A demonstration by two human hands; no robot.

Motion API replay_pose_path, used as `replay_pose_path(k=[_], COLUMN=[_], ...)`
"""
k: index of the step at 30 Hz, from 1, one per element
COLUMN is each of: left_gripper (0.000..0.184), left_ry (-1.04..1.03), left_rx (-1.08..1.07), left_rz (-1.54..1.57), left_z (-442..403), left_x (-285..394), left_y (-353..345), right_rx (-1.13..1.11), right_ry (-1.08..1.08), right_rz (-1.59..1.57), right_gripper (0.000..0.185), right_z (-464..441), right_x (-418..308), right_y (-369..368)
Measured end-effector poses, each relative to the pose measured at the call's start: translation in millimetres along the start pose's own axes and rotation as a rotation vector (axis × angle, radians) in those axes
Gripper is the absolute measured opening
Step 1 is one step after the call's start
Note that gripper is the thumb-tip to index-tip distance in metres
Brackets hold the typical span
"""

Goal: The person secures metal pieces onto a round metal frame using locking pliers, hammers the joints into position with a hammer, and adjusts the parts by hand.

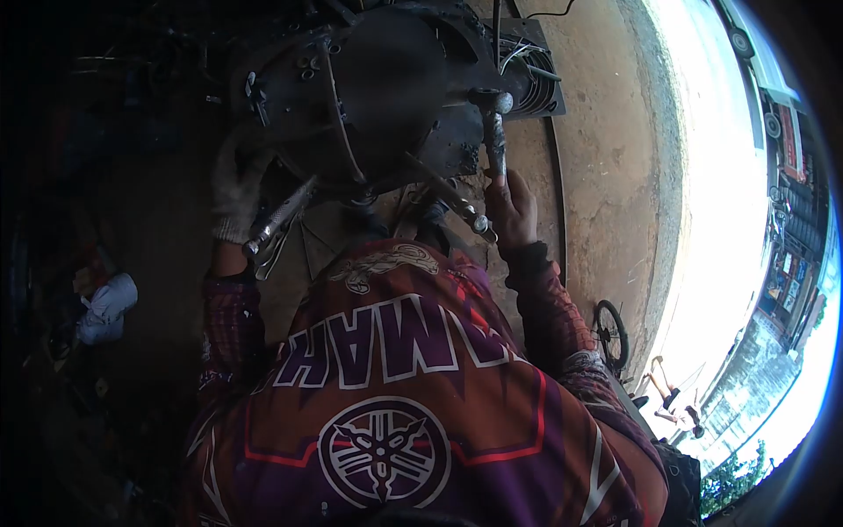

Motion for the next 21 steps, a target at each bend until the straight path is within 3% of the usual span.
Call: replay_pose_path(k=[6,11,21], left_gripper=[0.055,0.056,0.053], left_ry=[0.11,-0.041,0.039], left_rx=[-0.019,-0.029,-0.016], left_rz=[0.185,0.009,0.087], left_z=[0,-3,0], left_x=[-8,8,3], left_y=[-2,0,-2], right_rx=[-0.03,-0.008,-0.034], right_ry=[0.023,0.102,0.056], right_rz=[0.063,0.292,0.193], right_gripper=[0.041,0.036,0.039], right_z=[-1,-9,-15], right_x=[-14,-21,0], right_y=[-6,-6,-1])
Point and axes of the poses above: each hand's wrist, its own z-axis away from the middle knuckle, its own y-axis out of the back of the hand, x = y × z, the point moved 7 cm from there along -z, towards the middle knuckle
